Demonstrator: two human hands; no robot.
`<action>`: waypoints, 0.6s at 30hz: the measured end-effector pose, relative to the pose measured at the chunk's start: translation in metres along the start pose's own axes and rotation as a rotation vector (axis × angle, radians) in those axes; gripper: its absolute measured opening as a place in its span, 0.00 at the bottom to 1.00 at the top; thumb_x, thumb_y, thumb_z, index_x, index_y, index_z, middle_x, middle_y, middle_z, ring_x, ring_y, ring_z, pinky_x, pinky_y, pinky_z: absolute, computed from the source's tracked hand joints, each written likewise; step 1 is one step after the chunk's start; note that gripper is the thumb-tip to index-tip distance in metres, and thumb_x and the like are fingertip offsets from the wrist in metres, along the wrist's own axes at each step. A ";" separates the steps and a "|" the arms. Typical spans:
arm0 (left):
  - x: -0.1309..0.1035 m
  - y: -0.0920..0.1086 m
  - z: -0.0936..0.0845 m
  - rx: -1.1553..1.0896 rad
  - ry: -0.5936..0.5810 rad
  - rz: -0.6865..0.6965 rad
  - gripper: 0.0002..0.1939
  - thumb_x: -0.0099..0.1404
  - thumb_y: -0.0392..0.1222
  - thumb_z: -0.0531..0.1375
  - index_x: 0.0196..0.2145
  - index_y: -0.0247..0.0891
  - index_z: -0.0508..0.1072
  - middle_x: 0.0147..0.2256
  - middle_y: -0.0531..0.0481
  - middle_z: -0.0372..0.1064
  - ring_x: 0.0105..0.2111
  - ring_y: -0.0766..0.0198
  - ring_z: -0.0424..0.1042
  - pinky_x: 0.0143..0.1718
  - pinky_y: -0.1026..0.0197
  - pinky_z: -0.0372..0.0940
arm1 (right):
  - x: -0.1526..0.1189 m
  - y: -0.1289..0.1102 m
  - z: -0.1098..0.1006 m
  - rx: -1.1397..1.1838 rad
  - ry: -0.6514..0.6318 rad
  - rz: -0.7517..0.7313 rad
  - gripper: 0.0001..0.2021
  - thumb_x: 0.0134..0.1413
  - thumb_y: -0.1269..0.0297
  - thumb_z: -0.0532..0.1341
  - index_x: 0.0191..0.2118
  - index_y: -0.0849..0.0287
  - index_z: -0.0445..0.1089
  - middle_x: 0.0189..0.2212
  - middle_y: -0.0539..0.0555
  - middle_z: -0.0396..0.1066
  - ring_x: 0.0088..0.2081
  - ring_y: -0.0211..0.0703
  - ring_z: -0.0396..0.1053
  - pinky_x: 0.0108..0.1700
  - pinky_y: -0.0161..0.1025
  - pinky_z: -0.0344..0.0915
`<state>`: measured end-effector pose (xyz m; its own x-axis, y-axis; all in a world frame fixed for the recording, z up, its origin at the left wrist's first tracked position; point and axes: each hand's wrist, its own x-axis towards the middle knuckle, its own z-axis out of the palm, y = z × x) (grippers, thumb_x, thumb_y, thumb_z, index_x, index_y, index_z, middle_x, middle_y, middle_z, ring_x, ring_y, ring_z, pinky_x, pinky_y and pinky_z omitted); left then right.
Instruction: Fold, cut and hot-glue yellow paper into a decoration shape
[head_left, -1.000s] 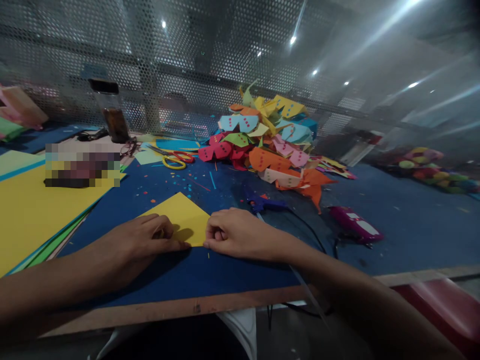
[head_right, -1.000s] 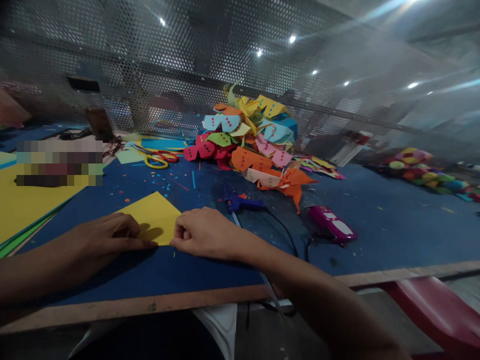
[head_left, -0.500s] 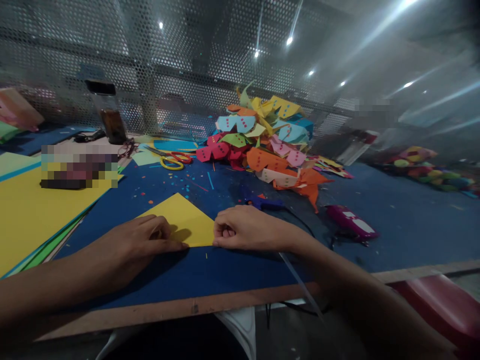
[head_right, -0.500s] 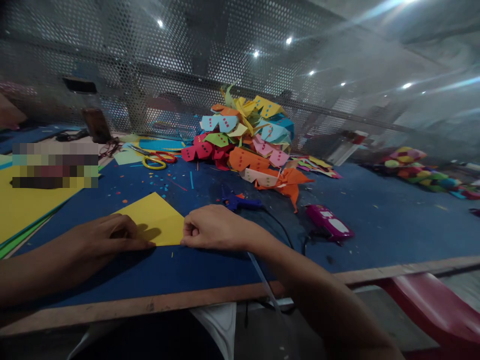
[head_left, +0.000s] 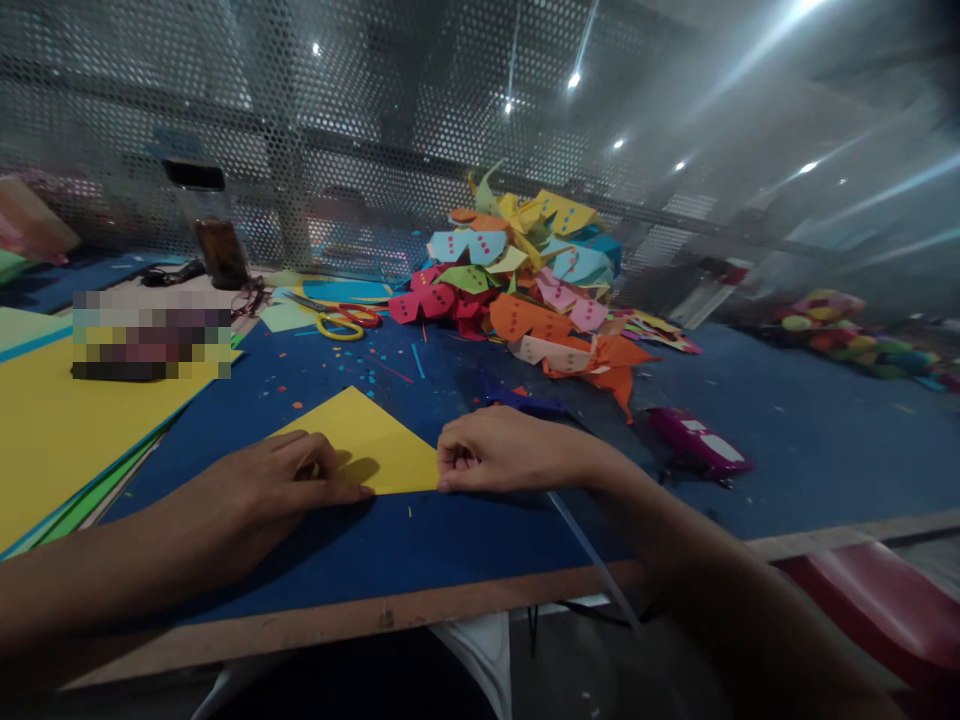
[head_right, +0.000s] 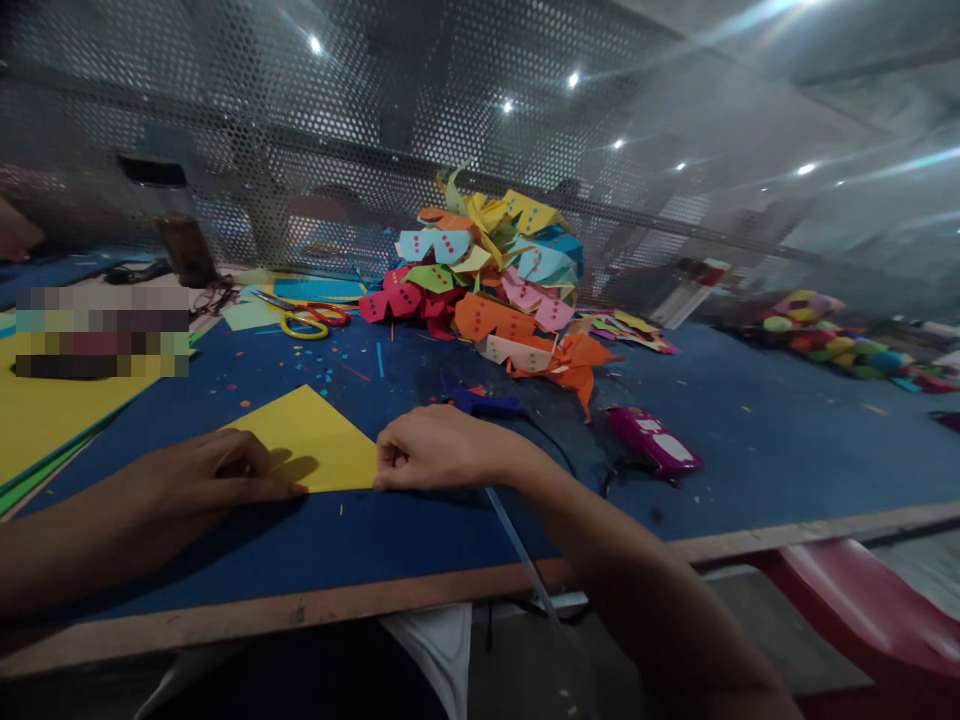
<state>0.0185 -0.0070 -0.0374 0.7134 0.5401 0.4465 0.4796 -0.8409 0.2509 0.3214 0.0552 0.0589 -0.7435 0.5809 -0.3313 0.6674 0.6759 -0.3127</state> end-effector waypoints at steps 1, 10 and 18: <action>0.000 0.001 0.000 0.017 -0.022 -0.015 0.25 0.77 0.32 0.52 0.63 0.55 0.74 0.41 0.48 0.70 0.36 0.63 0.70 0.37 0.63 0.66 | 0.000 0.000 0.000 0.001 0.000 0.000 0.07 0.62 0.61 0.68 0.39 0.60 0.80 0.36 0.51 0.80 0.36 0.40 0.75 0.34 0.33 0.58; 0.003 0.007 -0.005 0.042 -0.053 -0.047 0.25 0.78 0.33 0.49 0.62 0.56 0.74 0.40 0.48 0.70 0.36 0.62 0.72 0.37 0.62 0.68 | -0.004 0.005 -0.005 0.008 -0.024 0.011 0.08 0.62 0.61 0.68 0.38 0.60 0.80 0.35 0.51 0.80 0.35 0.40 0.75 0.33 0.33 0.58; 0.004 0.007 -0.006 0.067 -0.057 -0.053 0.26 0.78 0.34 0.47 0.62 0.57 0.74 0.40 0.51 0.69 0.35 0.64 0.72 0.37 0.63 0.69 | -0.005 0.009 -0.008 0.007 -0.075 0.035 0.09 0.61 0.60 0.69 0.39 0.61 0.81 0.35 0.52 0.80 0.35 0.40 0.75 0.33 0.32 0.57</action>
<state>0.0214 -0.0108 -0.0293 0.7128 0.5867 0.3842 0.5495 -0.8077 0.2139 0.3308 0.0627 0.0650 -0.7143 0.5685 -0.4082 0.6937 0.6522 -0.3056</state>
